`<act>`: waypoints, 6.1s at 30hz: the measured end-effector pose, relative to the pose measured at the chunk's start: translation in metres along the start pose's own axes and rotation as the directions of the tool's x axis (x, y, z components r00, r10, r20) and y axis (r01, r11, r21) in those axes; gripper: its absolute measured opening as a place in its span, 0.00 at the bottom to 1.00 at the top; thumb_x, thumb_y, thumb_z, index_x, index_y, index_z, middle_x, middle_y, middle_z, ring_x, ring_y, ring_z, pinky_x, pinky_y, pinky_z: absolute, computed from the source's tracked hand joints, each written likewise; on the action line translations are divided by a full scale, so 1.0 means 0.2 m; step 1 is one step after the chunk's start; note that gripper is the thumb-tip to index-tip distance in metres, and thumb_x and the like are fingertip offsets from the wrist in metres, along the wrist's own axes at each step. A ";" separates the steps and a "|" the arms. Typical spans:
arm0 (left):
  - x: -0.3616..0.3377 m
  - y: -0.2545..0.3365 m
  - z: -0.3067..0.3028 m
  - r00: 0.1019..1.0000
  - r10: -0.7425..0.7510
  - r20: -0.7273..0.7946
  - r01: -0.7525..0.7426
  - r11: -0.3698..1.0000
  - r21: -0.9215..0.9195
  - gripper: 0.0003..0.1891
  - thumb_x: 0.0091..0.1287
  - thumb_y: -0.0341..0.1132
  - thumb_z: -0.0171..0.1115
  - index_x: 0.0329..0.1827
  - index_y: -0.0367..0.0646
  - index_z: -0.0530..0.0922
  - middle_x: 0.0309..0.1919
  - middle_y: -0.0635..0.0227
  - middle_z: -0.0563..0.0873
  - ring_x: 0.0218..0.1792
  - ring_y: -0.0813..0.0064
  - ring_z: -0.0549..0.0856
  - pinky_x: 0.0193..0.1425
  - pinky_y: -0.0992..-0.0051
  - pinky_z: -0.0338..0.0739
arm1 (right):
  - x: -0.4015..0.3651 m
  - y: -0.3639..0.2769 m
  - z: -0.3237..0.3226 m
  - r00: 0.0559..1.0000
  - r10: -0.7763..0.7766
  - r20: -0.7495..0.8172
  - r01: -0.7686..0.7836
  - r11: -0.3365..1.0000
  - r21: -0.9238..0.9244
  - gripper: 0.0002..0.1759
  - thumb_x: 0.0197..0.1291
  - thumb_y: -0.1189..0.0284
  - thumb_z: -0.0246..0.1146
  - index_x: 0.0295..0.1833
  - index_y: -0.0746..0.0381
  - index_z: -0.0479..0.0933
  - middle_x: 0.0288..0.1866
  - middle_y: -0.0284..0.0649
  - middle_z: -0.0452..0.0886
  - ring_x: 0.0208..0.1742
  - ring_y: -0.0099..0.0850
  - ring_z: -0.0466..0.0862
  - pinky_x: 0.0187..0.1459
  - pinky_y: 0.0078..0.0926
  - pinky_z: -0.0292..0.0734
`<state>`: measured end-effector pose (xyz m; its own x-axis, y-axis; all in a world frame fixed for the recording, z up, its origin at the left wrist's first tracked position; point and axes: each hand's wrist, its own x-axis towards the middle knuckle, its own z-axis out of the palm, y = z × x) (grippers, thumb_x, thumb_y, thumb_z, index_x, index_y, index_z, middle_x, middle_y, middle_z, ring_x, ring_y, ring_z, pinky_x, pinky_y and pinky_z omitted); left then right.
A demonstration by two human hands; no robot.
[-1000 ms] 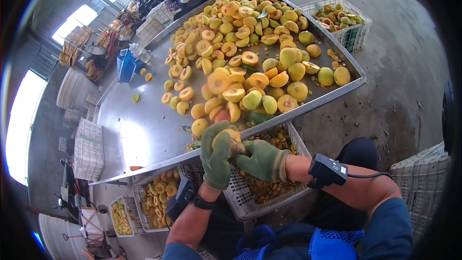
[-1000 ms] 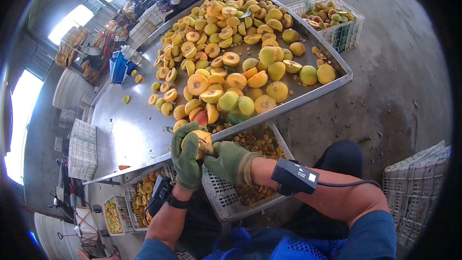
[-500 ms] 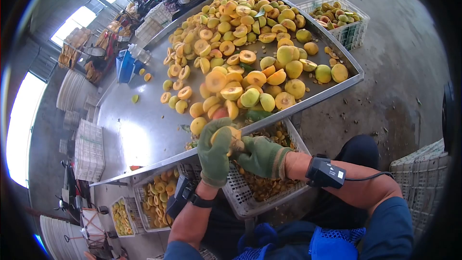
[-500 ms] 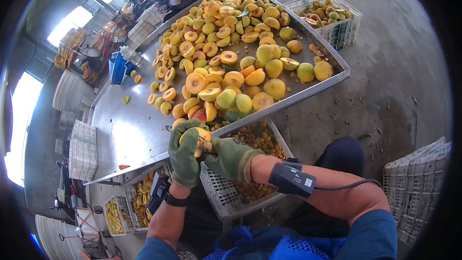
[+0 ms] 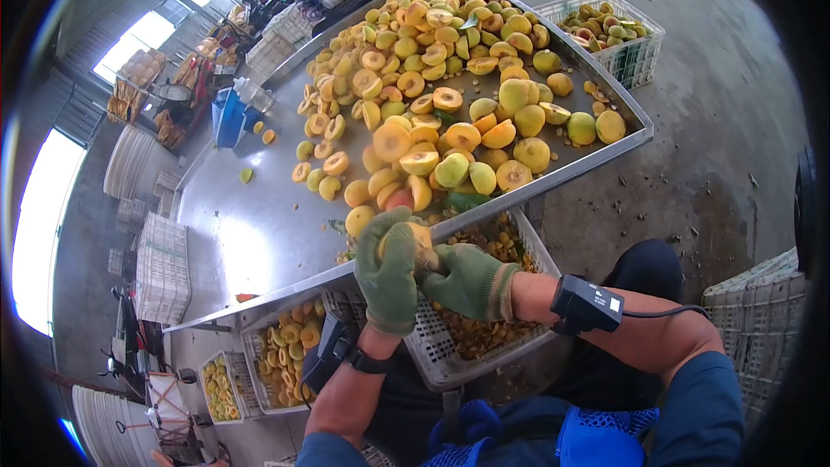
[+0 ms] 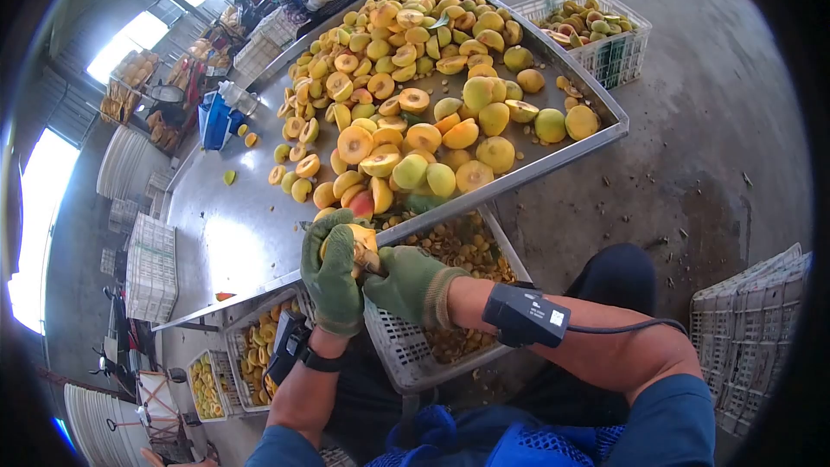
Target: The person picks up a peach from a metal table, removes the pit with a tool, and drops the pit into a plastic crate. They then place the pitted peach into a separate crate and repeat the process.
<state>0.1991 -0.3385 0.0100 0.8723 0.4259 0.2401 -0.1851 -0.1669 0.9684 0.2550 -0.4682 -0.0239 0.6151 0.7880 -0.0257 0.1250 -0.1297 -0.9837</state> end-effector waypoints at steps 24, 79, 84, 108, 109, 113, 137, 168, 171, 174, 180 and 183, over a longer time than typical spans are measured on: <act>0.03 -0.06 0.00 0.915 0.243 0.322 -0.229 0.970 -0.081 0.20 0.83 0.43 0.49 0.63 0.33 0.75 0.58 0.54 0.83 0.54 0.67 0.85 0.59 0.66 0.81 | -0.05 -0.02 -0.28 0.466 -0.176 0.867 -0.816 0.293 0.498 0.19 0.75 0.57 0.58 0.46 0.64 0.80 0.16 0.27 0.67 0.10 0.17 0.65 0.09 0.19 0.58; 0.56 -0.11 -0.76 0.842 -0.452 0.294 0.454 0.888 0.065 0.27 0.75 0.53 0.58 0.62 0.39 0.82 0.37 0.65 0.88 0.38 0.79 0.87 0.37 0.77 0.82 | -0.12 -0.05 -0.11 0.995 0.064 -0.080 -0.080 0.974 -0.214 0.15 0.68 0.62 0.66 0.45 0.65 0.79 0.36 0.44 0.86 0.34 0.33 0.87 0.39 0.34 0.82; 0.33 0.18 -0.49 0.810 0.175 0.560 -0.546 0.574 0.611 0.20 0.67 0.38 0.69 0.61 0.41 0.83 0.54 0.58 0.88 0.54 0.58 0.86 0.56 0.65 0.81 | -0.04 -0.11 -0.14 1.000 0.000 -0.032 0.004 0.991 0.130 0.17 0.69 0.60 0.65 0.48 0.64 0.80 0.40 0.51 0.87 0.43 0.43 0.87 0.48 0.39 0.80; 0.17 -0.36 -0.16 0.807 -0.044 0.589 0.073 0.997 -0.026 0.26 0.81 0.47 0.56 0.70 0.35 0.73 0.60 0.61 0.86 0.58 0.67 0.86 0.70 0.67 0.76 | 0.04 -0.03 -0.11 0.997 0.044 0.064 -0.037 0.993 -0.112 0.18 0.67 0.60 0.68 0.52 0.63 0.82 0.41 0.48 0.88 0.44 0.36 0.88 0.49 0.34 0.82; 0.20 -0.38 -0.19 0.769 -0.166 0.617 0.296 0.948 -0.114 0.25 0.80 0.46 0.59 0.70 0.35 0.73 0.60 0.61 0.86 0.58 0.67 0.86 0.71 0.67 0.76 | 0.06 -0.03 -0.12 0.994 0.066 0.087 -0.055 0.990 -0.127 0.17 0.67 0.60 0.68 0.51 0.63 0.82 0.41 0.48 0.88 0.44 0.37 0.89 0.49 0.35 0.82; 0.23 -0.31 -0.24 0.796 -0.160 0.583 0.320 0.930 -0.182 0.26 0.78 0.42 0.61 0.72 0.35 0.72 0.64 0.60 0.84 0.63 0.69 0.84 0.74 0.68 0.74 | 0.04 -0.07 -0.21 0.998 0.065 0.017 -0.063 0.994 -0.087 0.20 0.68 0.56 0.63 0.49 0.63 0.82 0.42 0.53 0.88 0.45 0.49 0.87 0.51 0.43 0.80; 0.20 -0.44 -0.28 0.779 0.162 0.605 -0.361 0.905 0.223 0.26 0.73 0.27 0.65 0.73 0.35 0.70 0.65 0.57 0.81 0.64 0.64 0.82 0.72 0.64 0.74 | 0.04 -0.07 -0.25 0.992 0.120 0.044 -0.072 0.808 -0.585 0.22 0.69 0.52 0.62 0.51 0.60 0.83 0.45 0.51 0.88 0.48 0.52 0.88 0.51 0.48 0.81; 0.18 -0.21 -0.15 0.824 -0.227 0.519 0.268 0.963 -0.006 0.25 0.76 0.43 0.57 0.69 0.34 0.77 0.61 0.61 0.84 0.61 0.71 0.82 0.71 0.68 0.74 | 0.04 -0.01 -0.23 0.995 0.032 0.097 0.025 0.842 -0.539 0.19 0.71 0.54 0.60 0.56 0.55 0.83 0.49 0.48 0.88 0.52 0.51 0.87 0.55 0.47 0.81; 0.15 -0.19 -0.14 0.841 -0.248 0.480 0.215 0.969 0.124 0.25 0.76 0.43 0.59 0.69 0.34 0.77 0.60 0.61 0.85 0.60 0.72 0.83 0.70 0.69 0.75 | 0.02 0.00 -0.22 0.994 0.024 0.103 0.035 0.846 -0.532 0.19 0.71 0.55 0.60 0.56 0.55 0.83 0.49 0.48 0.88 0.52 0.51 0.87 0.55 0.48 0.81; 0.14 -0.20 -0.14 0.875 -0.242 0.420 0.207 0.970 0.128 0.23 0.75 0.41 0.60 0.67 0.34 0.78 0.58 0.63 0.85 0.57 0.74 0.83 0.66 0.71 0.77 | 0.03 0.03 -0.19 0.993 -0.009 0.115 0.063 0.878 -0.475 0.18 0.71 0.55 0.60 0.56 0.55 0.83 0.48 0.49 0.88 0.52 0.52 0.87 0.54 0.48 0.81; 0.12 -0.14 -0.13 0.893 -0.179 0.412 0.084 0.968 0.238 0.20 0.75 0.37 0.58 0.65 0.35 0.79 0.57 0.63 0.86 0.54 0.75 0.84 0.63 0.72 0.79 | 0.02 0.06 -0.17 0.981 0.021 0.193 0.026 0.971 -0.239 0.17 0.73 0.57 0.58 0.50 0.59 0.83 0.40 0.47 0.88 0.42 0.43 0.87 0.48 0.42 0.80; 0.11 -0.12 -0.14 0.875 -0.131 0.467 0.002 0.964 0.267 0.19 0.76 0.37 0.56 0.65 0.36 0.80 0.57 0.62 0.86 0.54 0.75 0.85 0.62 0.73 0.79 | 0.00 0.01 -0.19 0.920 0.230 0.316 -0.218 0.973 -0.074 0.18 0.73 0.57 0.59 0.46 0.62 0.83 0.33 0.40 0.85 0.33 0.32 0.83 0.39 0.35 0.79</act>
<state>0.2102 -0.3008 -0.0052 0.9984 -0.0210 0.0522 -0.0562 -0.3973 0.9160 0.2844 -0.4909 -0.0196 0.3485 0.8858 -0.3064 0.0451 -0.3424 -0.9385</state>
